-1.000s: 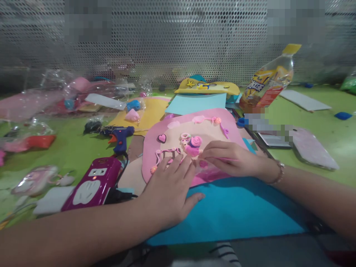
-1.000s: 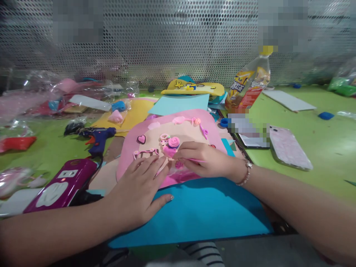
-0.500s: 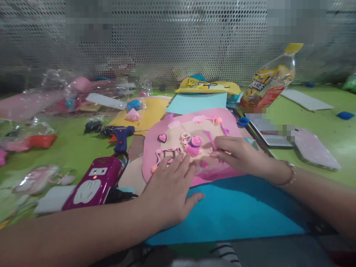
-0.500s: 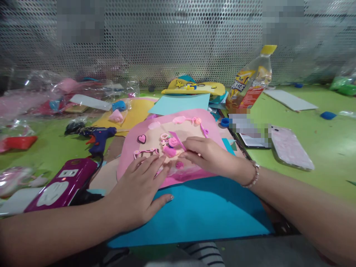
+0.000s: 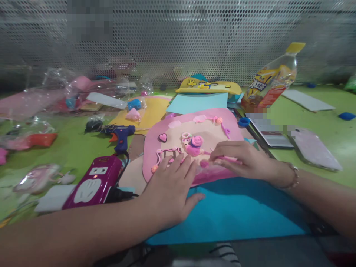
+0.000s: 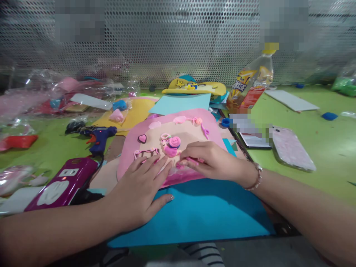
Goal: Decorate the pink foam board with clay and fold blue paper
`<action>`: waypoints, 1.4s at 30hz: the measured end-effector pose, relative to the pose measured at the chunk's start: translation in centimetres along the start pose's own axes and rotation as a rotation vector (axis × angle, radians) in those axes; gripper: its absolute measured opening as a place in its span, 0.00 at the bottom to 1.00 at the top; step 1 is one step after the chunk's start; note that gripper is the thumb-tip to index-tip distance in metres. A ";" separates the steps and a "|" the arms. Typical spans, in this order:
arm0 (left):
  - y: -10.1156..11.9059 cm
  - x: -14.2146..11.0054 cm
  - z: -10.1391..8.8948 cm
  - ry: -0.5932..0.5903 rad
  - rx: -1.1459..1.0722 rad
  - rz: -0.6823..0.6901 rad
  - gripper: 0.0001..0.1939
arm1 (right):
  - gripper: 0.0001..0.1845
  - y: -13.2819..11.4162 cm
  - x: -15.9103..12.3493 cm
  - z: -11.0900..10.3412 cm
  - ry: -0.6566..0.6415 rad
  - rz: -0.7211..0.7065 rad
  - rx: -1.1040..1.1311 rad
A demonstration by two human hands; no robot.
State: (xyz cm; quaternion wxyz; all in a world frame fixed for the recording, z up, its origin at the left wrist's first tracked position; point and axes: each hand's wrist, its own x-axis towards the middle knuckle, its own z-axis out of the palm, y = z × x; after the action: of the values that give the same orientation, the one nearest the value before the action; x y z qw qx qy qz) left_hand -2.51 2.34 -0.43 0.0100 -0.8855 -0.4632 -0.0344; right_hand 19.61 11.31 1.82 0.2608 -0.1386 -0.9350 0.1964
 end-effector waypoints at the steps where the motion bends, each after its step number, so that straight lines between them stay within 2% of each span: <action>1: 0.0 0.0 0.0 -0.003 -0.001 0.000 0.33 | 0.09 0.1 0.0 0.0 0.014 -0.037 -0.026; 6: 0.0 0.1 0.0 0.019 0.011 0.002 0.32 | 0.10 0.2 0.0 0.1 0.102 -0.098 -0.045; 12: 0.1 -0.1 0.0 0.026 0.009 -0.009 0.32 | 0.22 0.2 0.0 0.7 0.122 -0.085 -0.022; 16: 0.1 0.0 -0.1 0.020 0.001 -0.014 0.32 | 0.20 0.2 0.2 0.9 0.133 -0.114 -0.019; 21: 0.1 0.1 -0.2 0.023 0.009 -0.005 0.32 | 0.17 0.0 0.2 1.0 0.032 -0.186 -0.091; 26: 0.1 0.0 0.0 0.030 0.035 0.002 0.32 | 0.17 -0.2 -0.1 1.0 -0.055 -0.321 -0.420; 29: 0.2 0.0 0.1 0.038 0.037 0.007 0.32 | 0.17 -0.3 -0.1 0.9 -0.070 -0.384 -0.509; 34: 0.3 0.1 -0.1 0.046 0.040 0.004 0.32 | 0.14 -0.3 0.2 1.0 -0.030 -0.500 -0.573; 42: 0.2 0.2 0.0 0.020 0.034 -0.008 0.34 | 0.13 -0.2 0.1 1.4 -0.110 -0.483 -0.528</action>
State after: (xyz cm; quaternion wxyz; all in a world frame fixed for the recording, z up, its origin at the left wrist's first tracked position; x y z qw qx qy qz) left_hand -2.20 2.38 -0.43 0.0296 -0.8829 -0.4673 -0.0355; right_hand 18.78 10.79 0.84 0.2042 0.0345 -0.9719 -0.1121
